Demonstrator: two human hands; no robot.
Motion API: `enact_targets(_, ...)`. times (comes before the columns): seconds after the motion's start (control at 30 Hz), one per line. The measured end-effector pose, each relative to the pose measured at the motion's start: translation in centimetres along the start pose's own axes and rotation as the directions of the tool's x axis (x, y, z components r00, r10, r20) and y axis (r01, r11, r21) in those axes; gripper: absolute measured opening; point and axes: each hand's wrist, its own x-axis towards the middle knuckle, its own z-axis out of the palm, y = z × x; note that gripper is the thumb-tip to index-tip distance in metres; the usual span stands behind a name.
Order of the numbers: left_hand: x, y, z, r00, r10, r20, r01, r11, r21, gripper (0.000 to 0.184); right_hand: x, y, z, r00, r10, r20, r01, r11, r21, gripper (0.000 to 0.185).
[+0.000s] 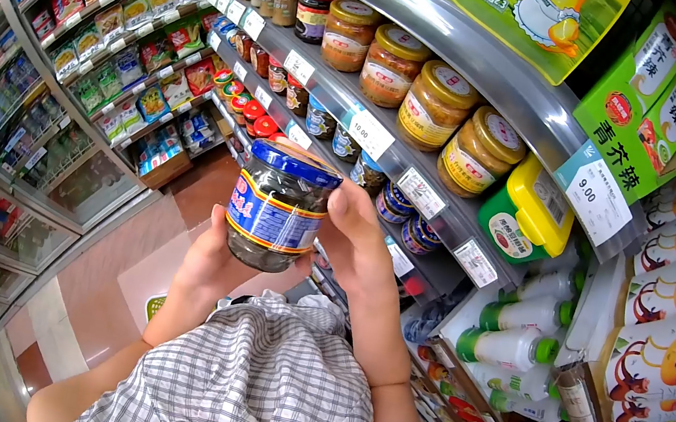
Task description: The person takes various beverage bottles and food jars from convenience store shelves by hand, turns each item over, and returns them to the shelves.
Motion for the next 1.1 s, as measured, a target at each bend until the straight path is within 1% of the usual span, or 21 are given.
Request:
enact_targets(0.03,0.1,-0.2,-0.2,1.0,-0.016,-0.017,0.016,1.0,-0.023,0.095,0.1,0.2,-0.1,1.0,0.005,-0.001,-0.005,1.0,0.018,0.079)
enact_targets(0.13,0.4,-0.5,-0.7,0.999,-0.05,0.011,0.052,0.975,-0.214,0.098,0.7,0.8,-0.6,1.0,0.027,-0.003,-0.027,0.997,0.069,0.074)
enact_targets(0.23,0.8,-0.5,-1.2,0.997,-0.07,0.028,0.075,0.973,-0.217,0.099,1.3,1.3,0.1,0.996,-0.02,-0.091,0.027,0.996,0.082,0.069)
enact_targets(0.33,0.8,0.5,-0.9,0.999,-0.053,0.0,0.053,0.997,-0.057,0.097,1.7,2.2,-0.9,0.998,-0.005,-0.056,0.011,0.994,0.108,0.063)
enact_targets(0.37,0.7,0.5,-1.1,0.999,-0.05,-0.003,0.05,0.998,-0.046,0.095,1.9,2.0,-0.6,1.0,0.007,-0.017,-0.005,0.993,0.116,0.062)
enact_targets(0.47,0.2,0.9,-1.7,0.998,-0.054,-0.014,0.054,0.998,-0.035,0.089,2.3,1.8,0.0,0.999,0.035,0.035,-0.04,0.985,0.166,0.06)
enact_targets(0.53,-0.2,1.7,-1.7,0.997,-0.075,-0.017,0.074,0.996,-0.055,0.082,2.4,2.2,0.3,0.999,0.045,0.005,-0.046,0.982,0.184,0.06)
enact_targets(0.63,-0.4,2.3,-1.5,0.999,-0.046,-0.019,0.046,0.999,-0.014,0.074,2.6,2.7,1.1,0.996,-0.004,-0.09,0.019,0.985,0.17,0.062)
enact_targets(0.67,-0.3,2.6,-1.4,0.998,-0.012,-0.065,0.017,0.996,0.084,0.072,2.7,2.8,1.2,0.992,-0.023,-0.12,0.042,0.986,0.163,0.063)
enact_targets(0.7,-0.4,2.9,-1.3,0.994,0.024,-0.109,-0.004,0.983,0.181,0.07,2.7,2.7,0.7,0.998,0.007,-0.06,0.003,0.984,0.176,0.069)
enact_targets(0.73,-0.5,3.3,-1.1,0.987,0.063,-0.149,-0.02,0.96,0.278,0.068,2.7,2.5,0.7,0.998,-0.005,-0.061,0.014,0.989,0.147,0.07)
enact_targets(0.77,-0.2,3.7,-0.6,0.965,0.169,-0.202,-0.076,0.913,0.401,0.066,2.6,2.2,1.0,0.998,-0.017,-0.061,0.024,0.993,0.118,0.07)
enact_targets(0.8,-0.4,3.9,-0.6,0.94,0.266,-0.211,-0.101,0.812,0.575,0.065,2.6,1.9,1.3,0.998,-0.03,-0.06,0.035,0.996,0.088,0.071)
enact_targets(0.87,-0.7,4.2,-0.7,0.877,0.45,-0.168,-0.103,0.517,0.85,0.064,2.5,1.9,1.4,0.995,-0.042,-0.091,0.044,0.999,0.03,0.073)
enact_targets(0.9,-0.6,4.1,-0.4,0.85,0.504,-0.155,-0.114,0.463,0.879,0.075,2.6,2.1,1.4,0.992,-0.045,-0.115,0.048,0.999,0.021,0.072)
enact_targets(1.0,-0.9,4.0,1.3,0.778,0.627,-0.037,-0.062,0.136,0.989,0.088,2.6,2.5,1.5,0.988,-0.037,-0.152,0.044,0.998,0.042,0.07)
enact_targets(1.03,-0.8,4.3,1.0,0.788,0.613,0.058,-0.074,0.0,0.997,0.102,2.6,2.5,1.5,0.987,-0.028,-0.155,0.038,0.998,0.057,0.069)
enact_targets(1.1,-0.5,4.4,1.2,0.766,0.633,0.108,-0.102,-0.046,0.994,0.103,2.5,2.5,1.6,0.989,-0.016,-0.149,0.025,0.998,0.063,0.067)
